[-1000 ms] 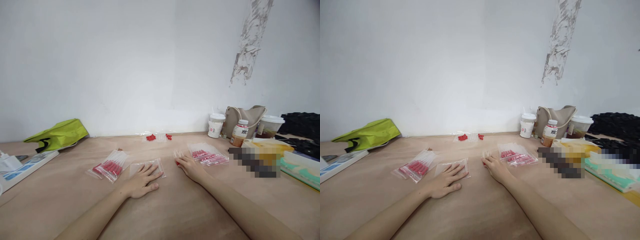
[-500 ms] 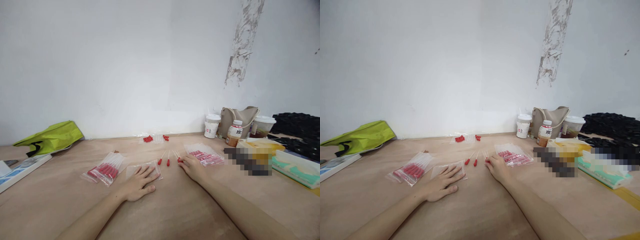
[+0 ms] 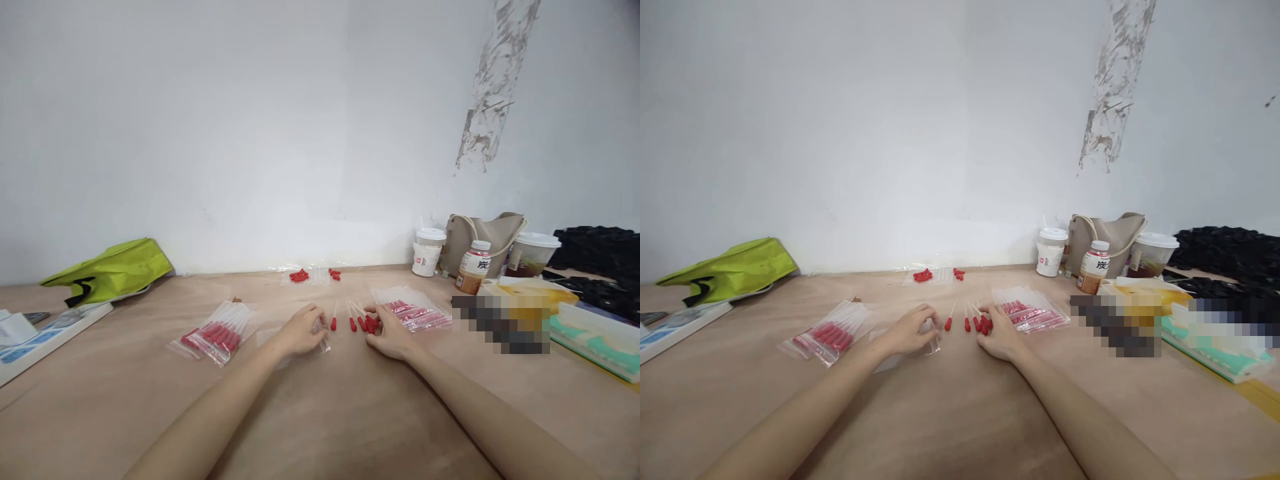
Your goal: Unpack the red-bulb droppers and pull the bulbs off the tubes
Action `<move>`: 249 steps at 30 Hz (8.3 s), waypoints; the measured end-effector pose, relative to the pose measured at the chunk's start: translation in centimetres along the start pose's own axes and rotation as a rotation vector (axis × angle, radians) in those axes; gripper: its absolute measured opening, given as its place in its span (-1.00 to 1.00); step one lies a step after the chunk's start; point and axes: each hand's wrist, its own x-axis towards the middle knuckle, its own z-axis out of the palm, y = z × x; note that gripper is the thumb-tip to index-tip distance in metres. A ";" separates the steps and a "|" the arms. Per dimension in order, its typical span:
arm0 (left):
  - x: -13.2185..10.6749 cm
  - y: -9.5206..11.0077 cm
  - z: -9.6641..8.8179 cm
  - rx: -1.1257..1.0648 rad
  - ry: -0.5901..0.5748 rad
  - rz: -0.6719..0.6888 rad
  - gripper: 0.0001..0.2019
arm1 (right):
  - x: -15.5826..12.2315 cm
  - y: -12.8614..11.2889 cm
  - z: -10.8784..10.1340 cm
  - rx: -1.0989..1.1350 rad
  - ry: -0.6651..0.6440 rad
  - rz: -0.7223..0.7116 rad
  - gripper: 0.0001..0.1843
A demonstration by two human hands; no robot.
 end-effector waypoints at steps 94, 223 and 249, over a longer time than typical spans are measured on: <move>-13.6 -15.1 -9.0 0.620 -0.021 0.193 -0.49 | -2.6 -5.5 2.4 -0.128 -0.255 -0.480 -0.66; -6.0 -3.9 0.4 -0.039 0.139 0.076 -0.64 | 0.1 -6.6 4.0 0.504 -0.394 -0.060 -0.70; -6.3 -4.1 0.4 -0.005 0.161 0.130 -0.64 | 1.2 -4.3 2.5 1.000 -0.477 0.374 -0.54</move>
